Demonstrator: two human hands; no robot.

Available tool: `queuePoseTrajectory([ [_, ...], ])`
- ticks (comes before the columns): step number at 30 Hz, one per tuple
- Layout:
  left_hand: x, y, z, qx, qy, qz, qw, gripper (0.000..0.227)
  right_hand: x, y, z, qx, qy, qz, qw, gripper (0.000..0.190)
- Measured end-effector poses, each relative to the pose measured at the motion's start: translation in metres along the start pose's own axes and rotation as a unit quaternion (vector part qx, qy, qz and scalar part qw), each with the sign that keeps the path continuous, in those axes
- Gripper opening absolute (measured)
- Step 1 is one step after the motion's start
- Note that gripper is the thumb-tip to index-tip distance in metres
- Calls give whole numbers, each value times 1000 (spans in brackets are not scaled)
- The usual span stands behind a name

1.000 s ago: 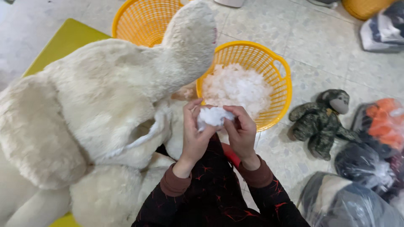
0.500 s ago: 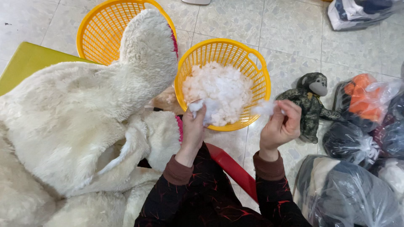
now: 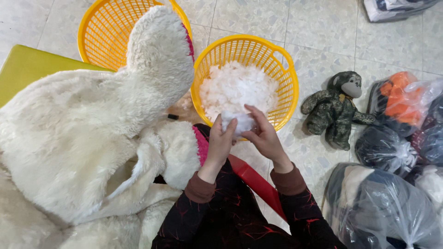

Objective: The person repeatedly takes handfuls of white stuffing from a yellow basket and inserts them into a large white stuffed bear through an opening in its back. The person works by hand, pushing the stuffing into the bear's body and limbs.

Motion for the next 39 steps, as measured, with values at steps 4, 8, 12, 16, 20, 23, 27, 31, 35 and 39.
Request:
queuePoseTrajectory([
  [4,3,11,1,-22,-19,-26,999,20,-1,77,-15,-148,-154,-153,965,6],
  [8,-7,5,4,24,-43,-24,998,23,-20,113,-65,-290,-314,-236,873,4],
  [12,-28,15,10,-63,-108,-7,992,25,-88,98,-80,-382,-474,-76,790,7],
  [16,-26,19,0,-72,-75,18,994,26,-107,74,-5,-264,-388,-298,831,19],
  [20,-10,17,1,-44,-24,51,997,20,-85,40,22,-131,-283,-368,876,42],
  [23,-5,14,-1,1,-10,155,988,17,-44,1,12,18,-73,-10,997,46],
  [27,13,8,-8,52,45,109,992,12,-10,49,-10,-127,-58,-167,976,37],
  [31,13,5,-8,22,54,179,982,9,-36,97,-26,-238,-239,-163,927,14],
  [35,-2,5,-14,15,29,220,975,10,-66,109,-58,-302,-375,-160,861,9],
  [39,-10,11,-9,14,2,177,984,15,-91,108,-68,-326,-445,-127,824,10],
])
Point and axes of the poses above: each hand's wrist, its own z-axis towards the middle knuckle, its own x-axis out of the palm, y = z × x, the point moved 9 cm from there along z, towards the middle knuckle, and after that the axes turned 7 degrees about x, right-handed, at the moved point
